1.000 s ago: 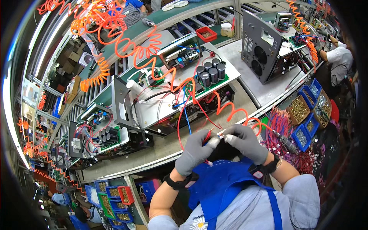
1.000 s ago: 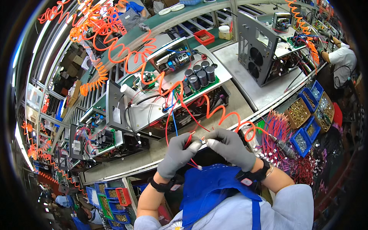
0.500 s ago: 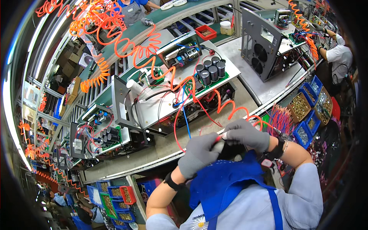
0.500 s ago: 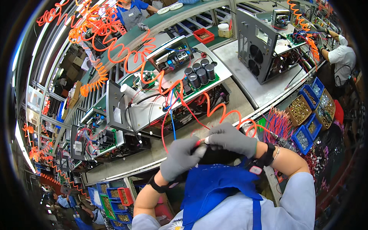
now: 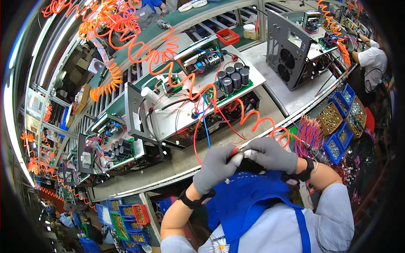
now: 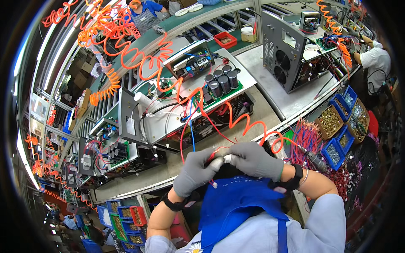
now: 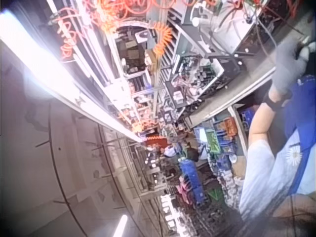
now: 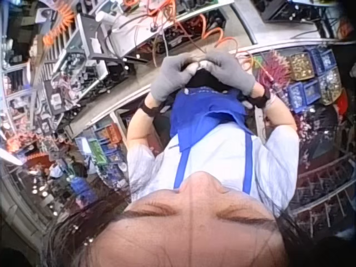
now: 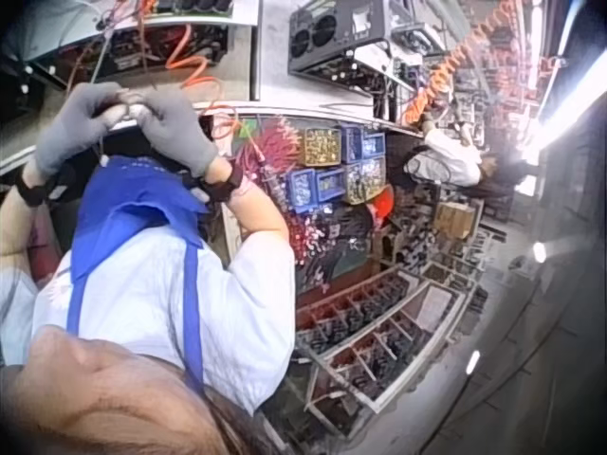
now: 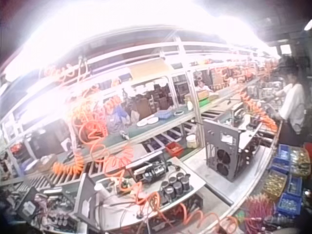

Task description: Assembling and wiring industrial electronic components on a production line.

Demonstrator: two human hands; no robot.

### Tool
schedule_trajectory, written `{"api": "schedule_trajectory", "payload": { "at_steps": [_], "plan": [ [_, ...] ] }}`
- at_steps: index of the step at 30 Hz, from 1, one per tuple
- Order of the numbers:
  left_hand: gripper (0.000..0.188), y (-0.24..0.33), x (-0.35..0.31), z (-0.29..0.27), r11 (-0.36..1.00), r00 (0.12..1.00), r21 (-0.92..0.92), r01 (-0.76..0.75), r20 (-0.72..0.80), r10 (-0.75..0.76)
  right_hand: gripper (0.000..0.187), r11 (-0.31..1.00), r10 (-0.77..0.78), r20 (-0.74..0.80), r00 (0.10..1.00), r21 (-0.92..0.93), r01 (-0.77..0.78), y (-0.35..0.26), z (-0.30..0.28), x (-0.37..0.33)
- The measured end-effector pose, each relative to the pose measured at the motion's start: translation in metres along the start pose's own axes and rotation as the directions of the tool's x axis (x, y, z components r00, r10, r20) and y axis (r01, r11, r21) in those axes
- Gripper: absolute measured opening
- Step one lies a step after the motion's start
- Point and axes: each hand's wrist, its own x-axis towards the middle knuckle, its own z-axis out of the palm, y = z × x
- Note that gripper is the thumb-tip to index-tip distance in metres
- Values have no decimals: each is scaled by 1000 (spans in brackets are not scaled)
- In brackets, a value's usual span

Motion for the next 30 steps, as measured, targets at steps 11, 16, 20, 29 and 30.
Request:
{"api": "schedule_trajectory", "payload": {
  "at_steps": [11,16,20,29,30],
  "plan": [
    [13,-9,3,-13,954,991,-269,135,53,-125,31,780,-494,-69,867,-476,406,2,-3,13],
    [13,-6,3,-9,992,997,-105,74,5,-74,14,911,-412,-109,905,-10,413,1,1,15],
    [15,-3,2,-8,985,991,-113,131,14,-131,14,634,460,238,855,586,-504,-3,7,12],
    [17,-2,7,-18,873,973,-430,230,92,-211,26,654,-697,-194,690,-567,501,4,11,22],
    [17,-3,7,-17,873,969,-421,248,118,-218,26,670,-673,-182,717,-560,487,6,13,23]
  ]
}}
